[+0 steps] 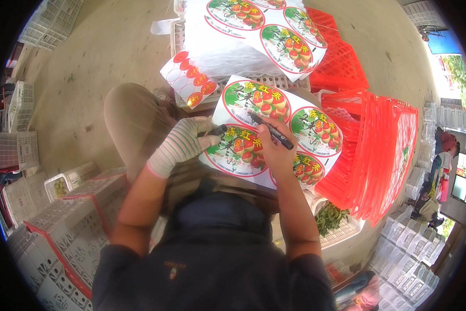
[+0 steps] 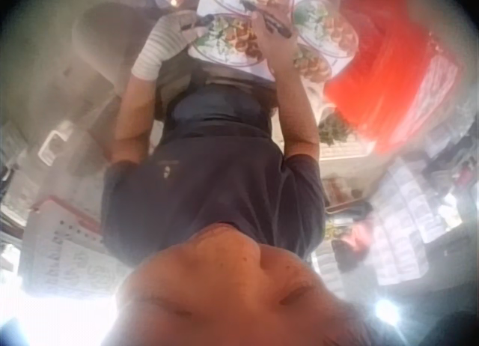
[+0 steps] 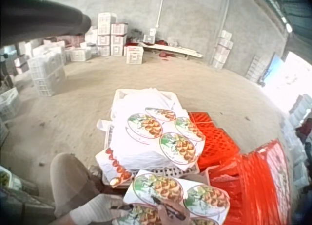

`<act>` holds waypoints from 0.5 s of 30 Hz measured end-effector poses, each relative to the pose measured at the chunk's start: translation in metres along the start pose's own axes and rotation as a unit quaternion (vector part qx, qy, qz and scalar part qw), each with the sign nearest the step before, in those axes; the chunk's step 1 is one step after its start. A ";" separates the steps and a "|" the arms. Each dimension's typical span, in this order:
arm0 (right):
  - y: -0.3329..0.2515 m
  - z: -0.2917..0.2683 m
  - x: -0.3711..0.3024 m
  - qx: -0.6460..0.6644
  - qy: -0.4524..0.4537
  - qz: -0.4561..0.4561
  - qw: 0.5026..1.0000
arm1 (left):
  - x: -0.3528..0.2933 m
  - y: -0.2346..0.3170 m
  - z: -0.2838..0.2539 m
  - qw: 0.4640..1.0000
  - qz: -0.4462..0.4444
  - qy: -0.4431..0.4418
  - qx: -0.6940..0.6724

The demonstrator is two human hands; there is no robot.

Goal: The person assembles red plastic crates by inserting white foam inserts and applying printed labels. They use a marker to write on the labels and then stack the completed crates.

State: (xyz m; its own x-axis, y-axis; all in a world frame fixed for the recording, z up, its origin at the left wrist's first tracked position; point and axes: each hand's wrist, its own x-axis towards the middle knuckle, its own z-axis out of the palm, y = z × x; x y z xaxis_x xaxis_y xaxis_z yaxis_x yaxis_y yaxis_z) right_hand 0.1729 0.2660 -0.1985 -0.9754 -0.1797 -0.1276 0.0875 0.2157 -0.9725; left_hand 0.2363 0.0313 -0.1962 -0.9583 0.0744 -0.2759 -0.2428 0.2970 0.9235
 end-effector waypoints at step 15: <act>0.008 -0.004 -0.001 -0.045 0.002 -0.031 0.998 | 0.000 0.006 0.000 1.000 -0.027 -0.009 0.003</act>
State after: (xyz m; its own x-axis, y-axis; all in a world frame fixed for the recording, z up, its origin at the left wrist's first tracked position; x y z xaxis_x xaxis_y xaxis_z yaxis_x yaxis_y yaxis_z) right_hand 0.1739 0.2717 -0.2054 -0.9793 -0.1912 -0.0670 0.0087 0.2906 -0.9568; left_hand 0.2348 0.0326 -0.1908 -0.9410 0.0751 -0.3300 -0.2931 0.3068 0.9055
